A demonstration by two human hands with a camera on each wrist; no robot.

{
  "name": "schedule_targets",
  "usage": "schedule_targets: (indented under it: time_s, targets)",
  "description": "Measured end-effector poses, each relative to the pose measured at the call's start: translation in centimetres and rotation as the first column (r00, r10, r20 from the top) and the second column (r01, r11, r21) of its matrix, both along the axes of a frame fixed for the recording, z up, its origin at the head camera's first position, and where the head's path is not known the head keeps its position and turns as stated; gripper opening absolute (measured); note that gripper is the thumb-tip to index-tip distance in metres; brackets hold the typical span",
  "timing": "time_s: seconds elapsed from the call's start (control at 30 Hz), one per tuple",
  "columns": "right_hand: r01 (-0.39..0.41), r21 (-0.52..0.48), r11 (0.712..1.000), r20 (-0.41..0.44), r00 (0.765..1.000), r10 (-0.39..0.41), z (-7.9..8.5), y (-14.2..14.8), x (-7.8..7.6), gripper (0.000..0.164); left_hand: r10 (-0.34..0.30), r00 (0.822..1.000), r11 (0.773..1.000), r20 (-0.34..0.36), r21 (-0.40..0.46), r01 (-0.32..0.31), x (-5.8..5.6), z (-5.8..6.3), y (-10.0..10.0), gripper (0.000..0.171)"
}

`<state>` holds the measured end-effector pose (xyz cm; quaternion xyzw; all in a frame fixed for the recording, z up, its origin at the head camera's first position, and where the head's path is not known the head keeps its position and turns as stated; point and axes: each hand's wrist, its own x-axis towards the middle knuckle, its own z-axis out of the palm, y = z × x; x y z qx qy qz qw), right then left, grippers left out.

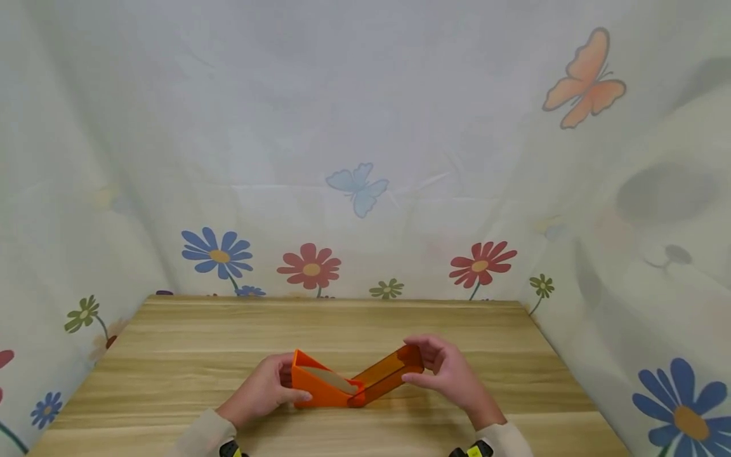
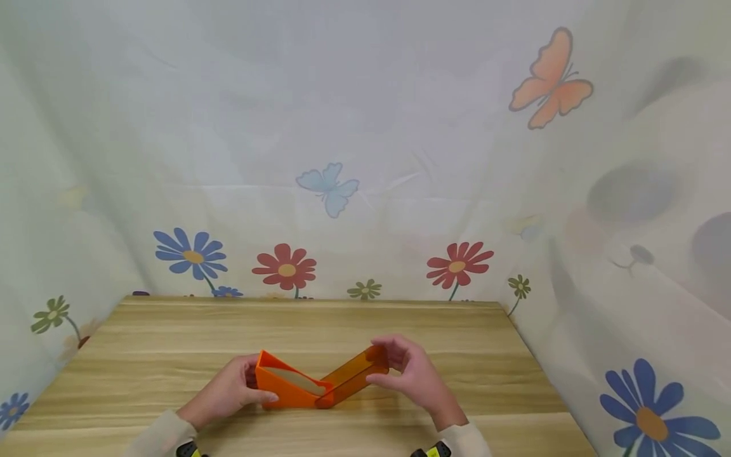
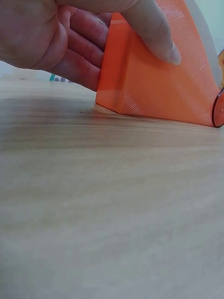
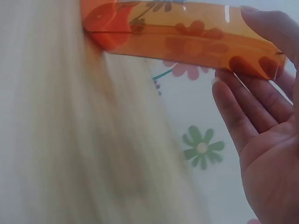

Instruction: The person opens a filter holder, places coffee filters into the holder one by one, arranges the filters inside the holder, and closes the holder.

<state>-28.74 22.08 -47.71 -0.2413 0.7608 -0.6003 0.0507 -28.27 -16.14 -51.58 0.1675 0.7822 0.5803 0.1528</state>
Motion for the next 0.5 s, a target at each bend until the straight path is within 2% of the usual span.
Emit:
schedule_targets:
  time_s: [0.07, 0.23, 0.5]
  targets:
    - [0.006, -0.036, 0.999, 0.059, 0.998, -0.004, -0.6, 0.1, 0.1, 0.048, -0.006, 1.000, 1.000, -0.007, -0.004, 0.006, 0.0, 0.0, 0.0, 0.055]
    - [0.012, -0.110, 0.994, 0.084, 0.996, -0.003, -1.5, 0.1, 0.2, 0.043, -0.013, 1.000, 1.000, -0.008, -0.001, 0.013, 0.0, 0.0, 0.0, 0.054]
    - [0.028, -0.101, 0.995, 0.105, 0.994, -0.017, -1.4, -0.4, 0.3, 0.046, -0.007, 1.000, 1.000, -0.009, 0.015, 0.008, 0.2, -0.1, 0.0, 0.054]
